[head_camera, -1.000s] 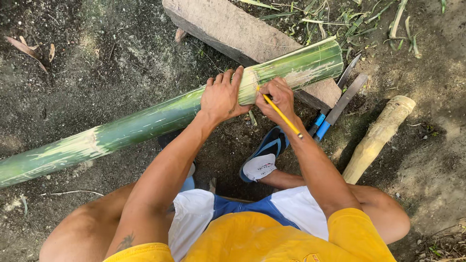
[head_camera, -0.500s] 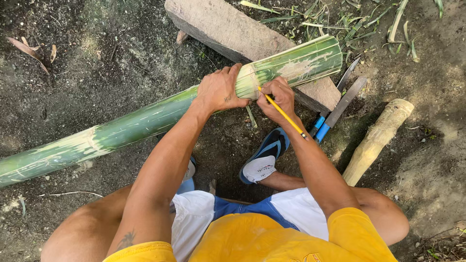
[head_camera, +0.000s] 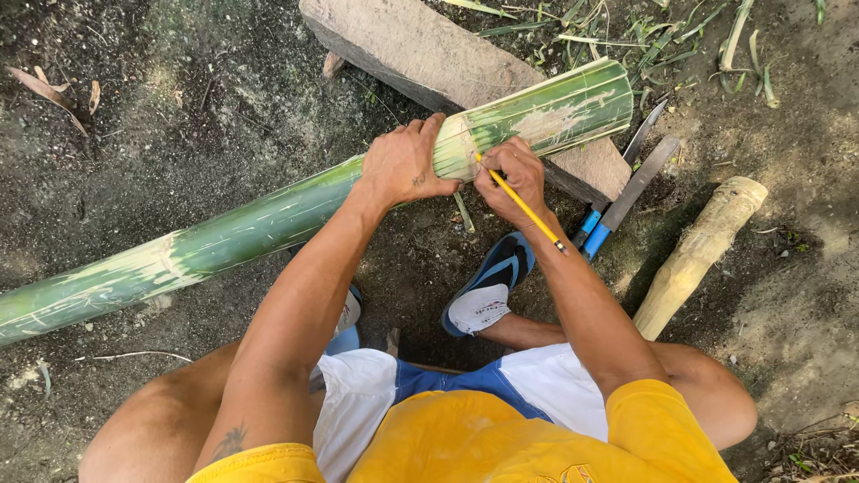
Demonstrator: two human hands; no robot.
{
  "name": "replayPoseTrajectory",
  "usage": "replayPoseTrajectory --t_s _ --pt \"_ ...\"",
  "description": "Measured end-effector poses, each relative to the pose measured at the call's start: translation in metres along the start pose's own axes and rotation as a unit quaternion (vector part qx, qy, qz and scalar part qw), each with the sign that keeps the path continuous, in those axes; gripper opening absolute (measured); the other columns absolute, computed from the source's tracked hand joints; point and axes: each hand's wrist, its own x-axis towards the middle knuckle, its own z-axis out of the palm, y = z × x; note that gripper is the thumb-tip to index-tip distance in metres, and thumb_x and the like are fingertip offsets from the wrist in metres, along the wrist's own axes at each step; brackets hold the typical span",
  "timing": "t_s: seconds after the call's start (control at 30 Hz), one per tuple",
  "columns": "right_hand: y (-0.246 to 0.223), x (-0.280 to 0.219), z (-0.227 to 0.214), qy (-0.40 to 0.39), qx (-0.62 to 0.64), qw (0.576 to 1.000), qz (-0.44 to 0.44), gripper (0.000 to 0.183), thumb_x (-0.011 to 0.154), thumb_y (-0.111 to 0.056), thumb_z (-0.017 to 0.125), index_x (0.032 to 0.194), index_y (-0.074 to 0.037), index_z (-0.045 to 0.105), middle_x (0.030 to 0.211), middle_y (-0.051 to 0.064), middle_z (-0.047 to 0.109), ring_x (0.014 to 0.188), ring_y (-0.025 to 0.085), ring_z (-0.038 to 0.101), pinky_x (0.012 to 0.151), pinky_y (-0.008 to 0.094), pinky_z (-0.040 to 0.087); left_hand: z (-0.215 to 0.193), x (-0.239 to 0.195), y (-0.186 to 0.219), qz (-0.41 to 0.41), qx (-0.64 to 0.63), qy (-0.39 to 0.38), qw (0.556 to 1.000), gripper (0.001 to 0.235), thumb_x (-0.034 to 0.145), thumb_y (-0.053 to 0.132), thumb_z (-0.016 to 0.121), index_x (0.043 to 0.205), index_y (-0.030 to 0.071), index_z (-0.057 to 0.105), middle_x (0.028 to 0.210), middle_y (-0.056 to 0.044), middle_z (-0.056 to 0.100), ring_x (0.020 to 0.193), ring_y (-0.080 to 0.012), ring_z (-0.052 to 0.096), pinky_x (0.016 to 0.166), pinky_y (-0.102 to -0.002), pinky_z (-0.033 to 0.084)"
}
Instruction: The person uses a machete and a wooden mallet to split a long bamboo pole into thin strips. They mark the bamboo with a pencil, then repeatedly strike the machete to split the pole into halves and then into smaller sections.
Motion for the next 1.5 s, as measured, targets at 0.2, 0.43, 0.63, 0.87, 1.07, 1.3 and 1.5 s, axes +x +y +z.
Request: replayPoseTrajectory --t_s 0.2,0.43,0.63,0.87,1.07,1.3,1.5 --pt "-0.001 0.006 -0.009 -0.032 0.023 0.999 0.000 0.019 0.073 0.005 0.074 0.081 -0.003 0.059 0.081 0.012 0.067 0.078 0.026 0.066 0.072 0.039 0.054 -0.006 0.003 0.000 0.003 -0.010 -0.010 1.000 0.101 0.062 0.058 0.079 0.139 0.000 0.051 0.110 -0.025 0.069 0.093 -0.0418 0.070 0.078 -0.048 0.058" --pt "-0.007 0.004 -0.002 -0.006 0.062 0.997 0.033 0.020 0.079 0.005 0.073 0.090 -0.003 0.058 0.089 0.013 0.070 0.083 0.026 0.068 0.078 0.038 0.056 -0.029 0.019 -0.011 -0.058 -0.089 -0.114 0.988 0.091 0.058 0.055 0.076 0.132 0.005 0.060 0.096 -0.022 0.075 0.086 -0.0387 0.073 0.078 -0.046 0.057" --pt "0.000 0.006 0.007 0.003 0.017 1.000 -0.011 0.021 0.078 0.006 0.074 0.086 -0.005 0.057 0.089 0.011 0.071 0.081 0.024 0.066 0.075 0.037 0.053 -0.031 0.020 -0.011 -0.047 -0.099 -0.107 0.988 0.094 0.058 0.057 0.078 0.133 0.002 0.059 0.096 -0.024 0.074 0.087 -0.0394 0.072 0.080 -0.046 0.057" --pt "-0.001 0.011 0.001 -0.006 0.033 0.999 0.013 0.023 0.074 0.007 0.073 0.079 -0.005 0.054 0.078 0.009 0.063 0.074 0.024 0.062 0.070 0.036 0.051 -0.033 0.022 -0.011 -0.052 -0.101 -0.112 0.987 0.092 0.058 0.055 0.077 0.132 0.004 0.060 0.097 -0.024 0.074 0.088 -0.0403 0.072 0.081 -0.046 0.057" --pt "0.000 0.011 0.002 -0.007 0.008 1.000 -0.004 0.023 0.076 0.008 0.073 0.081 -0.003 0.053 0.079 0.010 0.064 0.073 0.027 0.062 0.067 0.037 0.051 -0.034 0.020 -0.012 -0.065 -0.102 -0.120 0.985 0.092 0.057 0.055 0.077 0.132 0.005 0.060 0.098 -0.023 0.074 0.089 -0.0402 0.072 0.080 -0.046 0.057" --pt "-0.003 -0.003 -0.005 0.010 0.062 0.996 0.065 0.022 0.082 0.001 0.076 0.086 -0.003 0.056 0.084 0.011 0.066 0.075 0.020 0.067 0.067 0.034 0.054 0.006 0.030 -0.031 -0.061 -0.205 -0.213 0.953 0.095 0.057 0.058 0.081 0.132 0.002 0.061 0.114 -0.023 0.072 0.102 -0.0358 0.071 0.090 -0.043 0.055" --pt "0.019 0.008 -0.010 -0.008 0.081 0.988 0.132 0.017 0.087 -0.005 0.073 0.095 -0.004 0.058 0.086 0.007 0.068 0.073 0.015 0.064 0.066 0.031 0.053 0.007 0.023 -0.030 -0.033 -0.182 -0.134 0.973 0.092 0.074 0.058 0.078 0.148 0.010 0.051 0.130 -0.020 0.069 0.116 -0.0378 0.069 0.099 -0.046 0.054"
